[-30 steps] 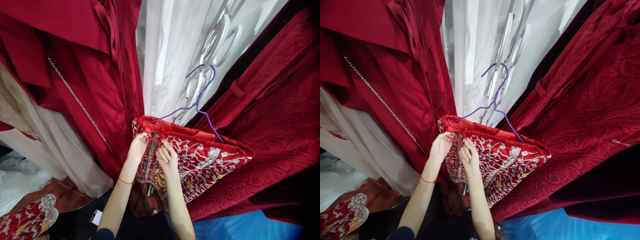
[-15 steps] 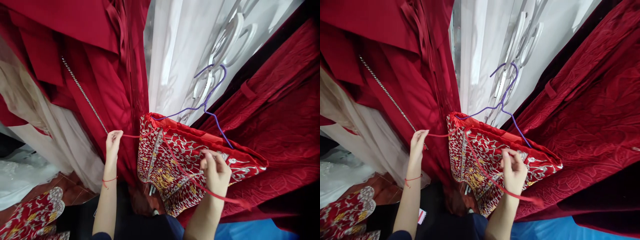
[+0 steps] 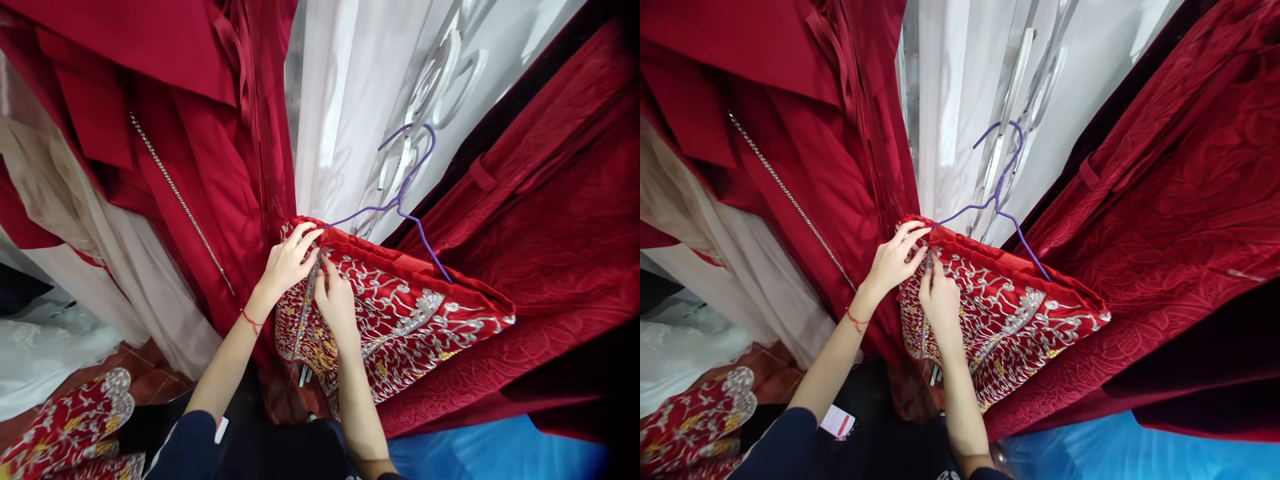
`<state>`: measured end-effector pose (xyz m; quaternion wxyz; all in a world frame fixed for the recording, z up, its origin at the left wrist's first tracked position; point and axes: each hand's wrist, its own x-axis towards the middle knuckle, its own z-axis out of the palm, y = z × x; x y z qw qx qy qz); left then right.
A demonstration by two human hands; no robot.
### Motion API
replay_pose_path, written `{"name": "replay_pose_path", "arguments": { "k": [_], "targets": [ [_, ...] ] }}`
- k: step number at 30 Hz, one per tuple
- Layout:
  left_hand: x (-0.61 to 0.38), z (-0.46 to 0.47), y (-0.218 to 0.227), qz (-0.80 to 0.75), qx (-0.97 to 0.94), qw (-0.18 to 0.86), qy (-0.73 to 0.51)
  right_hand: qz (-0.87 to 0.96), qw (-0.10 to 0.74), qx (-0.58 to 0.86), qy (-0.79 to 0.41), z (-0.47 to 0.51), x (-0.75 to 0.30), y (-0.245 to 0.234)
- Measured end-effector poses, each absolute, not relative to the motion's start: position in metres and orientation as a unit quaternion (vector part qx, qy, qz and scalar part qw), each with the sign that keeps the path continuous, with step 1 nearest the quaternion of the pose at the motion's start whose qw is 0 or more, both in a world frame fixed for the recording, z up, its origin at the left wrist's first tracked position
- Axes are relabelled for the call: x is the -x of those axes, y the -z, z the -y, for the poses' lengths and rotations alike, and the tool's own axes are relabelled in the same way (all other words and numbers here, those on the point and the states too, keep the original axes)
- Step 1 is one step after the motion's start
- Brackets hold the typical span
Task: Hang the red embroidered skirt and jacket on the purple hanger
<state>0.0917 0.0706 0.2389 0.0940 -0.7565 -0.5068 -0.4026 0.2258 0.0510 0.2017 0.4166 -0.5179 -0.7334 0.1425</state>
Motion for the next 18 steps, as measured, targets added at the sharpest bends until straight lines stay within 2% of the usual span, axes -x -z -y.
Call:
{"name": "replay_pose_path", "arguments": {
  "k": [6,14,18],
  "targets": [
    [-0.092,-0.075,-0.247,0.506,0.762,0.109,0.390,0.742,0.409,0.514,-0.137,-0.054,-0.222,-0.196],
    [-0.084,-0.066,-0.246,0.521,0.739,0.104,0.414,0.646,0.559,0.503,-0.132,-0.059,-0.220,-0.191],
    [-0.084,-0.066,-0.244,0.518,0.743,0.107,0.410,0.664,0.546,0.483,-0.164,-0.070,-0.218,-0.188]
  ]
}}
